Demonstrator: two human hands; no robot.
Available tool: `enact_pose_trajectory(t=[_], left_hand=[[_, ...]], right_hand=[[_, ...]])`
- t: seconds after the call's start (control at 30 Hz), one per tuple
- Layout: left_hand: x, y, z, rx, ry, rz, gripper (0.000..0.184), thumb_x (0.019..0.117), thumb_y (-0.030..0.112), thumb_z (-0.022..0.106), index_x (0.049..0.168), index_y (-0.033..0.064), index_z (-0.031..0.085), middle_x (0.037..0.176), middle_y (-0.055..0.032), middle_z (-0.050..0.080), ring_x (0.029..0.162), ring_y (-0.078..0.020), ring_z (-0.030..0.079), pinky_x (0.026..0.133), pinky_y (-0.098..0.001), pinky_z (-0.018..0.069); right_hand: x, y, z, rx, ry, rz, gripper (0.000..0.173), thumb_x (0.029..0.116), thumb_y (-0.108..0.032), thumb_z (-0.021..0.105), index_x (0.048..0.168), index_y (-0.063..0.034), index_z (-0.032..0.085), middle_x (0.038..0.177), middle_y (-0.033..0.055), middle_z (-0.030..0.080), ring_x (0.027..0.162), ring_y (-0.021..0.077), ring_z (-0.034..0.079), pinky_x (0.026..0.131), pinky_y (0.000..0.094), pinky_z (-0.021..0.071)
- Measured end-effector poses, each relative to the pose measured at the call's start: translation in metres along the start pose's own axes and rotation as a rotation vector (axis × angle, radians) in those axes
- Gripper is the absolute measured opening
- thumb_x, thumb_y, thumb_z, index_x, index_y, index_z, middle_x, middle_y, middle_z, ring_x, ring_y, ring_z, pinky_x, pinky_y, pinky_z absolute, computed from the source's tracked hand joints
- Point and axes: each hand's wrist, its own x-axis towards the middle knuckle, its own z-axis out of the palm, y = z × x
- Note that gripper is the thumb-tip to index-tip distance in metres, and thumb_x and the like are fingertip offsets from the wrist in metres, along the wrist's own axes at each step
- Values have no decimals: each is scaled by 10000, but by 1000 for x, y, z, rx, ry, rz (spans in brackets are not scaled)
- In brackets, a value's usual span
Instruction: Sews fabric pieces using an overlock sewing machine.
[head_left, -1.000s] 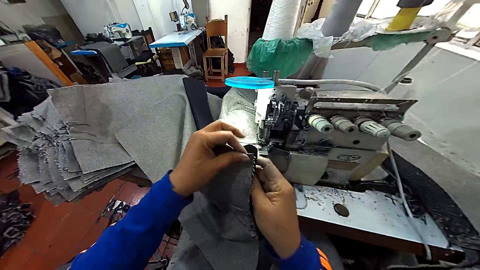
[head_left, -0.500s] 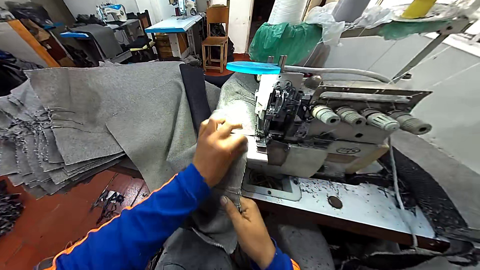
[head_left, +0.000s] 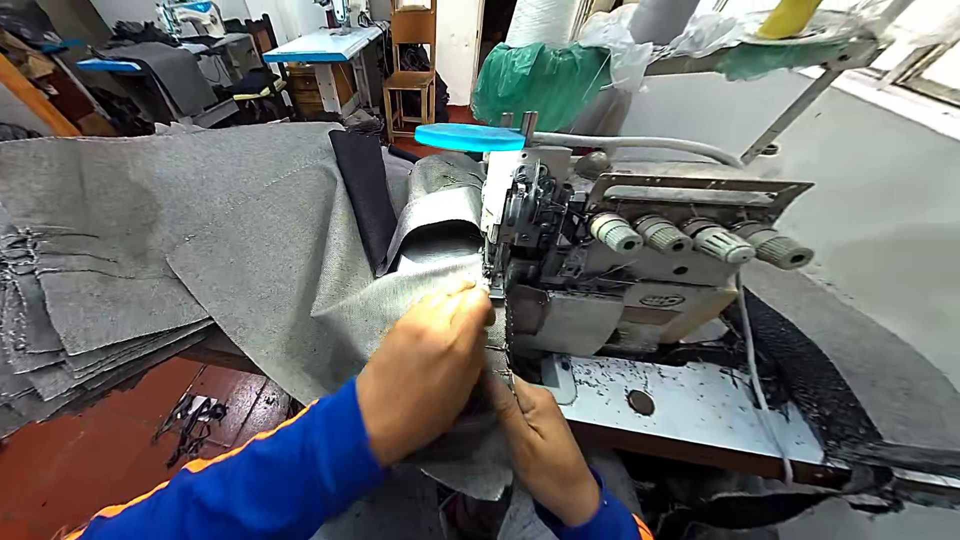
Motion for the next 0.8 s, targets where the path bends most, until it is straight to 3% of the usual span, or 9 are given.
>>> enact_pose_trajectory(t=[0.1, 0.2, 0.27, 0.33, 0.4, 0.53, 0.67, 0.73, 0.8], left_hand=[[-19, 14, -16, 41, -6, 142, 363, 1028, 360, 554, 1115, 38, 696, 1157, -107, 743, 1206, -245, 675, 1027, -398, 547], [-35, 14, -19, 120, -84, 303, 662, 938, 612, 592, 1256, 32, 626, 1277, -142, 704, 1258, -271, 647, 1088, -410, 495], [-39, 5, -15, 203, -108, 389, 615, 936, 476, 643, 1334, 11, 585, 1334, -155, 676, 1282, -263, 632, 1124, -388, 460], [-38, -4, -14, 280, -119, 428, 372, 1008, 151, 564, 1347, 0, 580, 1337, -152, 675, 1270, -251, 641, 1116, -363, 469], [-32, -10, -15, 324, -123, 454, 328, 1030, -13, 464, 1326, 4, 605, 1309, -134, 694, 1234, -235, 664, 1085, -345, 499], [-20, -24, -15, 297, -127, 504, 318, 1044, -5, 457, 1321, -2, 615, 1290, -136, 705, 1211, -231, 681, 1071, -337, 516], [-4, -38, -12, 217, -40, 522, 269, 1041, 5, 477, 1226, 24, 672, 1186, -103, 753, 1127, -211, 722, 1012, -327, 552], [4, -44, -8, 175, -9, 515, 257, 1021, -11, 488, 1163, 31, 698, 1143, -99, 763, 1097, -215, 733, 982, -325, 570], [9, -51, -4, 152, 6, 511, 258, 1004, -28, 493, 1128, 29, 712, 1137, -111, 762, 1095, -223, 734, 977, -324, 576]], right_hand=[[5, -1, -6, 53, -41, 27, 398, 1095, -257, 430, 886, -25, 678, 744, -45, 673, 727, -58, 644, 693, 159, 550], [5, 0, -2, 137, -63, 4, 368, 1082, -224, 435, 852, -22, 640, 730, -58, 637, 717, -71, 613, 687, 152, 531], [5, -2, 3, 120, -28, -2, 300, 1042, -122, 444, 846, -10, 642, 735, -49, 645, 728, -76, 617, 700, 137, 527], [5, -2, 7, 6, 20, -26, 300, 1025, -95, 452, 808, -3, 638, 686, -21, 621, 675, -57, 602, 651, 133, 502], [7, -3, 11, -136, 73, -50, 324, 1017, -120, 454, 767, -11, 627, 633, 0, 579, 611, -21, 570, 594, 149, 468], [13, -4, 19, -175, 144, -20, 335, 1020, -131, 438, 797, -5, 654, 623, 1, 594, 570, 9, 589, 556, 181, 497], [21, -6, 23, -29, 156, 151, 374, 1050, -160, 391, 786, -28, 621, 550, -30, 546, 444, 49, 526, 447, 249, 480], [23, -10, 24, 22, 120, 205, 385, 1050, -135, 365, 760, -30, 596, 538, -25, 546, 436, 52, 525, 443, 250, 476], [18, -17, 29, 9, 22, 178, 396, 1033, -92, 374, 758, 41, 626, 570, 39, 598, 469, 82, 552, 485, 267, 490]])
